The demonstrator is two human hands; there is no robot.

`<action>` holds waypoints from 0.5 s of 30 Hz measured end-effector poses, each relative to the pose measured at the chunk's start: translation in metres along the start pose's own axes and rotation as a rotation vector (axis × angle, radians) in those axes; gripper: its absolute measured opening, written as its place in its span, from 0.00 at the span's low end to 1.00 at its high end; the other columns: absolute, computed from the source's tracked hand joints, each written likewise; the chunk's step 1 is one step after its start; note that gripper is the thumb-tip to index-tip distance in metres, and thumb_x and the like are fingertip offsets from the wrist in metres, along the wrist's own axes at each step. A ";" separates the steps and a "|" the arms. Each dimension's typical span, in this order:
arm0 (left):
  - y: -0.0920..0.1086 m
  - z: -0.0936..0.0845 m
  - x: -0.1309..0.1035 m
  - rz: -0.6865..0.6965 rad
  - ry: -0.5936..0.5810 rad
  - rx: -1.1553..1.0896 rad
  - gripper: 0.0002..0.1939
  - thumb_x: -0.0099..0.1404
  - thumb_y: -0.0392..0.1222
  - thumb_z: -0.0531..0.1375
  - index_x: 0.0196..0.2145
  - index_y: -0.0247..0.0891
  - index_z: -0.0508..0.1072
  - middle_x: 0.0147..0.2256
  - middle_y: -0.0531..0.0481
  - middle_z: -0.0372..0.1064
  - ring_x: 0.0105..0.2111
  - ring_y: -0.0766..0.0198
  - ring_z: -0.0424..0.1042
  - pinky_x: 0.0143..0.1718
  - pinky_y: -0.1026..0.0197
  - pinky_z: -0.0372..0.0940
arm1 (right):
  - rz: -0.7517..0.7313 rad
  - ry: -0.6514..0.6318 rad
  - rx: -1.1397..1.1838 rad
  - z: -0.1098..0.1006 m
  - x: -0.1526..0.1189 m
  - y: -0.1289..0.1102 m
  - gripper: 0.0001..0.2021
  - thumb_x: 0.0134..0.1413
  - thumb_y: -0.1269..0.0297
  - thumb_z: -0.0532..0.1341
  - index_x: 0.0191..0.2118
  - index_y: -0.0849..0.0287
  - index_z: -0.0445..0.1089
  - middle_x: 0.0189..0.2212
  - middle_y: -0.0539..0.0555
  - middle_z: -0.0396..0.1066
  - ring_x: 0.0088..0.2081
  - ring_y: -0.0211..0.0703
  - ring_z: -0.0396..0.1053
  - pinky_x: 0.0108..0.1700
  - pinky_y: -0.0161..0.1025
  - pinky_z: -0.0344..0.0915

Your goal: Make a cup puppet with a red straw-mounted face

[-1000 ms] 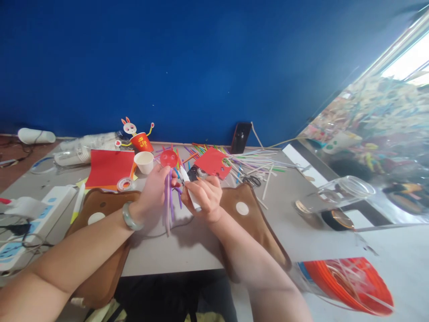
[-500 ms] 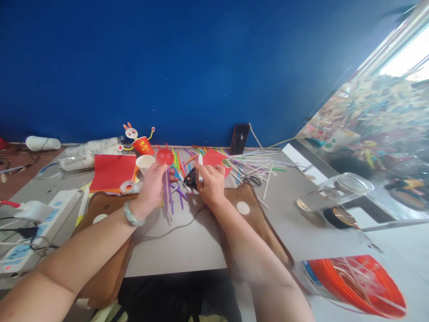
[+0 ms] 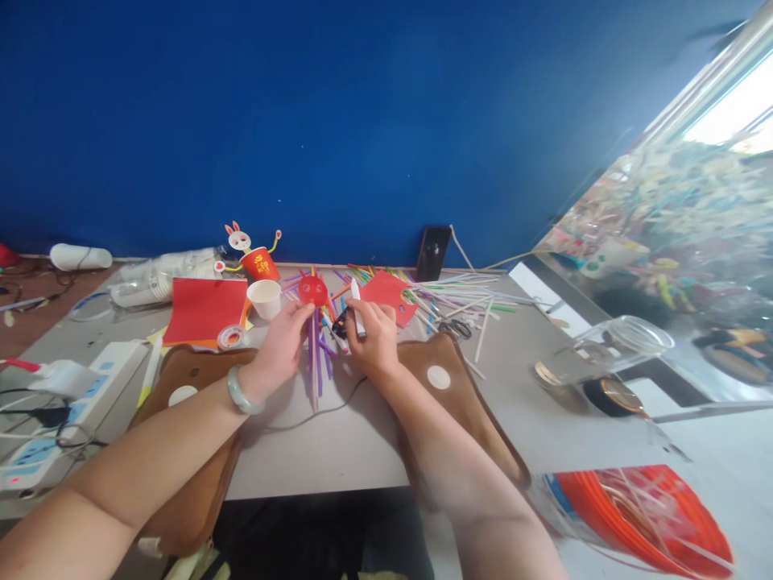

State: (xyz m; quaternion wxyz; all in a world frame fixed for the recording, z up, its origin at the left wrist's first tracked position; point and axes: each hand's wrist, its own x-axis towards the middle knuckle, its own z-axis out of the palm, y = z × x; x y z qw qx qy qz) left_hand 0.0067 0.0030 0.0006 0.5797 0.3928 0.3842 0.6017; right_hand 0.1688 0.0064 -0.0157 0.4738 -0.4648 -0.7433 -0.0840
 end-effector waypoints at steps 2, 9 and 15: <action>0.002 0.000 0.001 -0.017 -0.001 0.002 0.11 0.60 0.46 0.64 0.29 0.37 0.68 0.29 0.55 0.67 0.30 0.69 0.65 0.34 0.66 0.62 | -0.001 0.000 0.022 0.000 -0.001 -0.002 0.09 0.63 0.69 0.56 0.44 0.58 0.72 0.37 0.55 0.79 0.37 0.45 0.74 0.46 0.44 0.63; 0.014 0.003 -0.007 -0.025 -0.018 0.045 0.14 0.60 0.47 0.65 0.25 0.37 0.67 0.22 0.56 0.62 0.24 0.70 0.60 0.26 0.66 0.57 | 0.259 -0.009 0.315 -0.003 -0.002 -0.019 0.10 0.58 0.62 0.62 0.45 0.56 0.71 0.34 0.52 0.76 0.34 0.43 0.74 0.39 0.42 0.69; 0.013 0.004 -0.007 -0.072 -0.041 0.013 0.16 0.58 0.50 0.66 0.26 0.37 0.66 0.22 0.57 0.62 0.21 0.71 0.59 0.24 0.66 0.56 | 0.569 -0.177 0.787 0.006 -0.007 -0.034 0.26 0.45 0.57 0.72 0.50 0.53 0.64 0.40 0.52 0.74 0.28 0.38 0.74 0.31 0.38 0.74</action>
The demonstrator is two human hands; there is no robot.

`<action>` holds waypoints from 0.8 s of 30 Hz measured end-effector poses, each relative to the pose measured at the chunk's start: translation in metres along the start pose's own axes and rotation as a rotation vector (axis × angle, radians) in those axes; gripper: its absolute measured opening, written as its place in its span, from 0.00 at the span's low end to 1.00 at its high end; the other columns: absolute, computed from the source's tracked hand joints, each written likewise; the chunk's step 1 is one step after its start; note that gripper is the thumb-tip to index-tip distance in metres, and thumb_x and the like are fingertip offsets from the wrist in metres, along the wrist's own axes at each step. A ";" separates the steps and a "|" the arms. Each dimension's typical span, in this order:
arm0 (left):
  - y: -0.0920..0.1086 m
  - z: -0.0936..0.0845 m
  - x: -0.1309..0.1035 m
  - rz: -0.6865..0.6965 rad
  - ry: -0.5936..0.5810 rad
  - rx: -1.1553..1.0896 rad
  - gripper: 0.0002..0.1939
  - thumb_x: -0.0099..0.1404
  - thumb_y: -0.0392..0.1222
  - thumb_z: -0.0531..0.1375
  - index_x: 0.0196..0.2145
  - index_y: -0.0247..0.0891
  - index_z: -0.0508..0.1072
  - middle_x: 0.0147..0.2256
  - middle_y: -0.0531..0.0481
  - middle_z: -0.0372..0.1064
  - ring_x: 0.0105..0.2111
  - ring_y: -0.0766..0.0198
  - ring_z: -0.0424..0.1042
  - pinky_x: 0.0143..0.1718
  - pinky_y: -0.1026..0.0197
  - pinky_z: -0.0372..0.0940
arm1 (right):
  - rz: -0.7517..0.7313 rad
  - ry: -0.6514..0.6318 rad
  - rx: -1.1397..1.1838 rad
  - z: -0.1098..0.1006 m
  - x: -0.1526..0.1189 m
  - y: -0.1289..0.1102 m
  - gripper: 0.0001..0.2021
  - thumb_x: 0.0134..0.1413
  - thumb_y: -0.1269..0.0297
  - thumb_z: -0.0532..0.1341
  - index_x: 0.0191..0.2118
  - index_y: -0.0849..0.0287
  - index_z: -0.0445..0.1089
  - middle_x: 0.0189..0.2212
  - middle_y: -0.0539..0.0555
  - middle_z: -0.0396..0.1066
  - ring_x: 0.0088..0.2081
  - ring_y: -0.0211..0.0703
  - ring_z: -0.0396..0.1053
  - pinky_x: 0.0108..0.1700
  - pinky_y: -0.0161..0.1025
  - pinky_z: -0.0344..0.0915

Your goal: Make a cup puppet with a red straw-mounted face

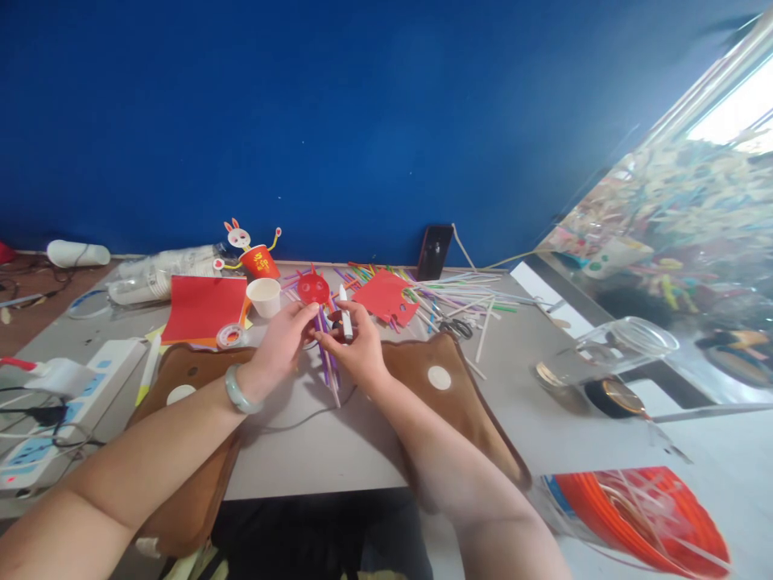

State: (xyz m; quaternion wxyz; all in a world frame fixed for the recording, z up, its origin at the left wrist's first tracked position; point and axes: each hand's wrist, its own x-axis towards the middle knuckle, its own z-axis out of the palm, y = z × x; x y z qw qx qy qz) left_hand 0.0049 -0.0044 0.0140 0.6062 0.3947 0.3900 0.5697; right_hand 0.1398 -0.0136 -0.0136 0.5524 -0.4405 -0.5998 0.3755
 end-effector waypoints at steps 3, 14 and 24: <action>-0.003 0.000 0.002 0.000 -0.001 -0.009 0.16 0.57 0.50 0.67 0.26 0.37 0.67 0.22 0.57 0.61 0.21 0.72 0.59 0.24 0.66 0.56 | 0.061 -0.023 0.061 0.003 -0.001 0.002 0.26 0.45 0.57 0.72 0.48 0.53 0.64 0.39 0.51 0.73 0.26 0.36 0.72 0.28 0.37 0.73; -0.015 -0.008 0.012 -0.067 -0.110 -0.111 0.17 0.54 0.49 0.69 0.36 0.37 0.71 0.28 0.55 0.68 0.23 0.70 0.65 0.26 0.65 0.62 | 0.073 -0.033 0.119 0.001 -0.001 -0.001 0.26 0.44 0.59 0.73 0.48 0.53 0.63 0.39 0.50 0.71 0.25 0.33 0.69 0.27 0.35 0.72; -0.006 -0.009 0.010 -0.059 -0.112 -0.107 0.18 0.55 0.51 0.68 0.38 0.35 0.75 0.29 0.52 0.70 0.26 0.68 0.68 0.28 0.65 0.65 | 0.038 -0.070 0.065 0.003 -0.006 -0.006 0.25 0.45 0.63 0.72 0.48 0.52 0.62 0.39 0.50 0.71 0.25 0.32 0.68 0.25 0.33 0.70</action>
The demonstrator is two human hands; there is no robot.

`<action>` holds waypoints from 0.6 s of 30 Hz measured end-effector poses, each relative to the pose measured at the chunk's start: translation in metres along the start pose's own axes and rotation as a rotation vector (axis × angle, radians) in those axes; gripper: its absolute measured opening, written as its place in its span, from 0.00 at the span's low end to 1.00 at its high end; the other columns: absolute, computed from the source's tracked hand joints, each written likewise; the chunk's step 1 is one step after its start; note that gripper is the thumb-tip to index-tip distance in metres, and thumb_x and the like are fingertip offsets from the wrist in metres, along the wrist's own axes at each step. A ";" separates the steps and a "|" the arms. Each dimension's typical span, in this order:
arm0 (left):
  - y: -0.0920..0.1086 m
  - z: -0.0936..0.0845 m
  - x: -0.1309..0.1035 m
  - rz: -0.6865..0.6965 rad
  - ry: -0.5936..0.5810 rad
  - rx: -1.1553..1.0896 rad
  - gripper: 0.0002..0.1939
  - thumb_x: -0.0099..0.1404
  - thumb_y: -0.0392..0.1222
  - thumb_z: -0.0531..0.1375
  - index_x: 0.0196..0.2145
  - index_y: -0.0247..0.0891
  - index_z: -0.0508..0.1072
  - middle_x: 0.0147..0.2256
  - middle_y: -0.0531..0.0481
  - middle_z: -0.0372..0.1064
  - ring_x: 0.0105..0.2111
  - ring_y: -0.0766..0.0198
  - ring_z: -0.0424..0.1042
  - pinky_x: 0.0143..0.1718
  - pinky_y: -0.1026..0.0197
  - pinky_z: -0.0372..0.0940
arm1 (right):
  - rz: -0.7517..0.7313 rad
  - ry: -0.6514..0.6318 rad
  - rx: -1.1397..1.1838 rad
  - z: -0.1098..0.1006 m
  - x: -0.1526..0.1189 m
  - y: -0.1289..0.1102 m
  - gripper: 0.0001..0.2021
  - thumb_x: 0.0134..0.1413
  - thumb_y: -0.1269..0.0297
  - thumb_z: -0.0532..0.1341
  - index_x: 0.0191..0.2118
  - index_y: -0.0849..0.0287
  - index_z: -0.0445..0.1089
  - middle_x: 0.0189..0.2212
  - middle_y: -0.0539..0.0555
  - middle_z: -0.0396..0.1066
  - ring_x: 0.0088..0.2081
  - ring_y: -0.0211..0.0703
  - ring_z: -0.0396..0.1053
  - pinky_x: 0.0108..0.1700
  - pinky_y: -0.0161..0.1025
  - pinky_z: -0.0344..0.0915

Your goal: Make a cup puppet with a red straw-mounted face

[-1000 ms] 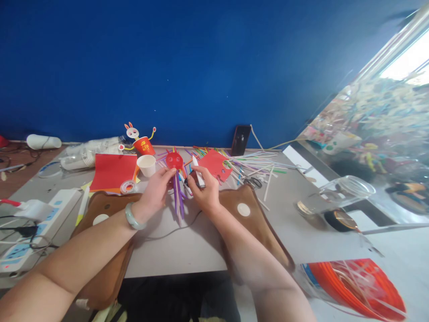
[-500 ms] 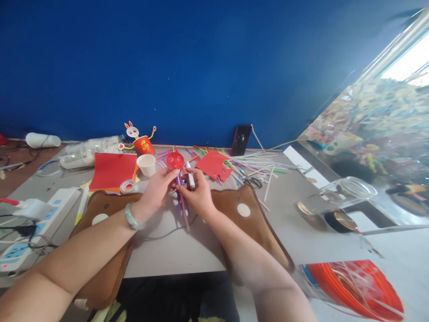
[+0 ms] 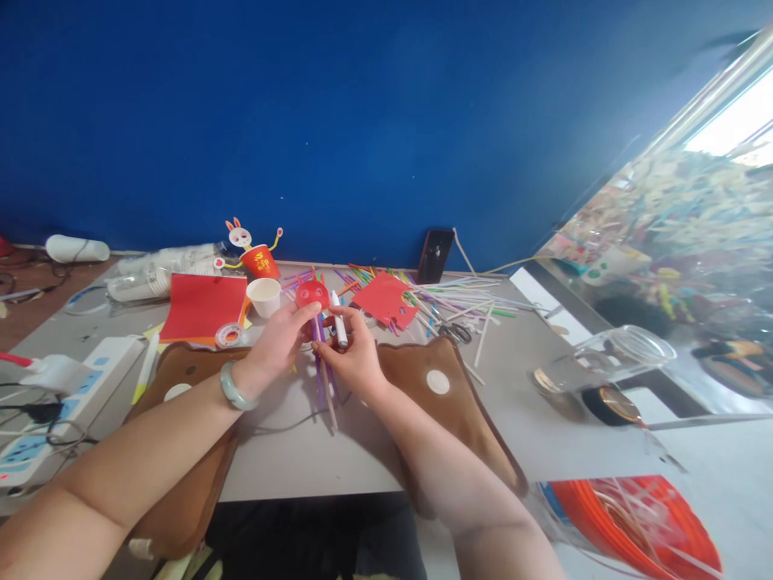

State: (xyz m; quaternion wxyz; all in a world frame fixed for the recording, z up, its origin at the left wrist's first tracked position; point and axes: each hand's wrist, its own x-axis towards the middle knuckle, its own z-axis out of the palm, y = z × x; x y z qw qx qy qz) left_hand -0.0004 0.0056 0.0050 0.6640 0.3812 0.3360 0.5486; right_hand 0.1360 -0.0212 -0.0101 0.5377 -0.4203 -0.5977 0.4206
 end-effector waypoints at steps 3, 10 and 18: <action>-0.001 0.000 0.000 -0.001 0.016 -0.016 0.17 0.55 0.50 0.68 0.37 0.35 0.75 0.28 0.53 0.70 0.26 0.68 0.68 0.29 0.64 0.65 | -0.009 -0.001 -0.014 0.001 0.000 0.000 0.25 0.45 0.64 0.72 0.48 0.52 0.62 0.40 0.50 0.71 0.25 0.32 0.68 0.25 0.33 0.70; 0.008 0.007 -0.004 0.010 0.028 -0.037 0.14 0.57 0.50 0.67 0.30 0.36 0.72 0.24 0.52 0.67 0.24 0.66 0.67 0.28 0.62 0.63 | 0.009 0.004 -0.008 0.001 -0.001 0.001 0.26 0.45 0.63 0.72 0.49 0.51 0.62 0.41 0.50 0.70 0.26 0.33 0.69 0.26 0.34 0.70; 0.009 0.007 -0.007 -0.024 0.014 -0.032 0.16 0.57 0.52 0.66 0.25 0.37 0.68 0.21 0.55 0.62 0.21 0.69 0.61 0.24 0.63 0.59 | 0.016 0.024 0.062 0.002 -0.002 0.000 0.27 0.45 0.64 0.72 0.49 0.51 0.62 0.39 0.49 0.70 0.27 0.34 0.71 0.28 0.33 0.72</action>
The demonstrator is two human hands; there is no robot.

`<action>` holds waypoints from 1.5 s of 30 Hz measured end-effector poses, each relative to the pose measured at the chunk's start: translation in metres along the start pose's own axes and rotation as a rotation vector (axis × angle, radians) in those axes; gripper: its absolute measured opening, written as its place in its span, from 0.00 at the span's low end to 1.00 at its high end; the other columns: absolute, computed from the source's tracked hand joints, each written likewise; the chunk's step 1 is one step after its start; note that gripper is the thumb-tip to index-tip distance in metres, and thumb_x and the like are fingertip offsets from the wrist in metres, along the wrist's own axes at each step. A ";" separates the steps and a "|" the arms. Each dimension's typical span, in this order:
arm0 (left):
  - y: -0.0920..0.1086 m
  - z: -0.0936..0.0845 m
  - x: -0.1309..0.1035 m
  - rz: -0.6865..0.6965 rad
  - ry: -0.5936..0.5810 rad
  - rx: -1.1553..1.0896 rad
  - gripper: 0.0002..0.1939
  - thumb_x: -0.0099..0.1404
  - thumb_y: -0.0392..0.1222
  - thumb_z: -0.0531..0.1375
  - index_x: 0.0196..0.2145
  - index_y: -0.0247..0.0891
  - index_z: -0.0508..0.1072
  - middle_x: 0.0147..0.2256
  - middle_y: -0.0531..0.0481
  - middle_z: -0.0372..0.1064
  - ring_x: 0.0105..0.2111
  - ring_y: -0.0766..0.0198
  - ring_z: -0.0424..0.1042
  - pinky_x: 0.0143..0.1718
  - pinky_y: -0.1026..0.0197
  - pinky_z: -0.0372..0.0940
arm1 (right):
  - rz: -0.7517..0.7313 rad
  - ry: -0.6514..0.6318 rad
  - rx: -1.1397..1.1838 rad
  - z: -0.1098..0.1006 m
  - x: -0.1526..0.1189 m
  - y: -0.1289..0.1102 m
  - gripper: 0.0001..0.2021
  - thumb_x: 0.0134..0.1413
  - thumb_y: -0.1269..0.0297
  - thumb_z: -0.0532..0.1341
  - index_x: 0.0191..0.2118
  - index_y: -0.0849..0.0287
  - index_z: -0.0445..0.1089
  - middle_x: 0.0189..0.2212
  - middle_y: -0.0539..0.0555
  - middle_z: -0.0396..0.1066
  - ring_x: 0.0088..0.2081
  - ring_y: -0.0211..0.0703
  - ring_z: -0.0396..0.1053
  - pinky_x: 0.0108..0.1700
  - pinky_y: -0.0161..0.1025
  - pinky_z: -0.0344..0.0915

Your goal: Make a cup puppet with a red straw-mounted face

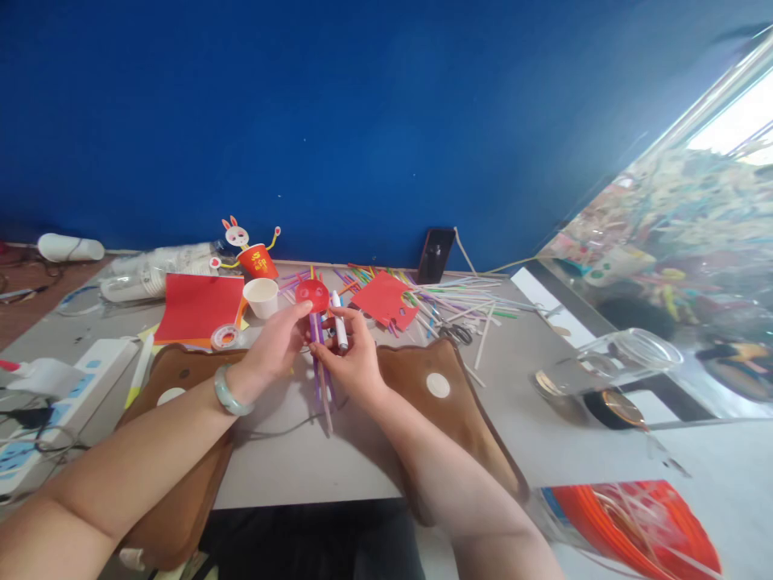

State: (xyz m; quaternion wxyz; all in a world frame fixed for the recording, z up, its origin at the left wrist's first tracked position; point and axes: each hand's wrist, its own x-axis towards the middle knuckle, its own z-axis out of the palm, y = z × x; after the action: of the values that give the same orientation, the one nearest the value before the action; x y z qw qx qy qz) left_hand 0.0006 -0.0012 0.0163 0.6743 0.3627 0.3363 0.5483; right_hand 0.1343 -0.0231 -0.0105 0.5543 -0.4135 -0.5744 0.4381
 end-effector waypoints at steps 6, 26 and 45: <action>-0.001 0.000 0.000 0.012 0.046 0.101 0.16 0.55 0.51 0.68 0.29 0.35 0.71 0.25 0.53 0.68 0.25 0.67 0.67 0.28 0.63 0.62 | -0.045 0.000 -0.077 -0.001 -0.002 0.002 0.26 0.47 0.63 0.71 0.51 0.51 0.61 0.40 0.50 0.70 0.28 0.34 0.70 0.28 0.34 0.72; 0.009 0.008 -0.008 0.015 0.032 0.045 0.15 0.55 0.48 0.69 0.30 0.33 0.75 0.27 0.50 0.72 0.26 0.67 0.69 0.29 0.64 0.63 | -0.098 0.017 -0.088 0.006 -0.008 -0.003 0.28 0.48 0.65 0.71 0.53 0.49 0.60 0.44 0.52 0.69 0.28 0.36 0.73 0.29 0.38 0.76; -0.002 0.003 -0.001 -0.004 0.041 0.021 0.12 0.55 0.48 0.68 0.29 0.34 0.76 0.28 0.50 0.73 0.27 0.66 0.70 0.32 0.61 0.65 | -0.054 0.050 -0.100 0.002 -0.002 -0.001 0.32 0.45 0.64 0.72 0.55 0.51 0.58 0.48 0.55 0.70 0.28 0.35 0.72 0.30 0.37 0.76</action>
State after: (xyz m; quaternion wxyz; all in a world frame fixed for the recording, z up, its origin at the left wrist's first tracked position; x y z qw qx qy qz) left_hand 0.0037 -0.0031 0.0160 0.6645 0.3577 0.3565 0.5508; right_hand 0.1325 -0.0256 -0.0104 0.5587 -0.4360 -0.5924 0.3832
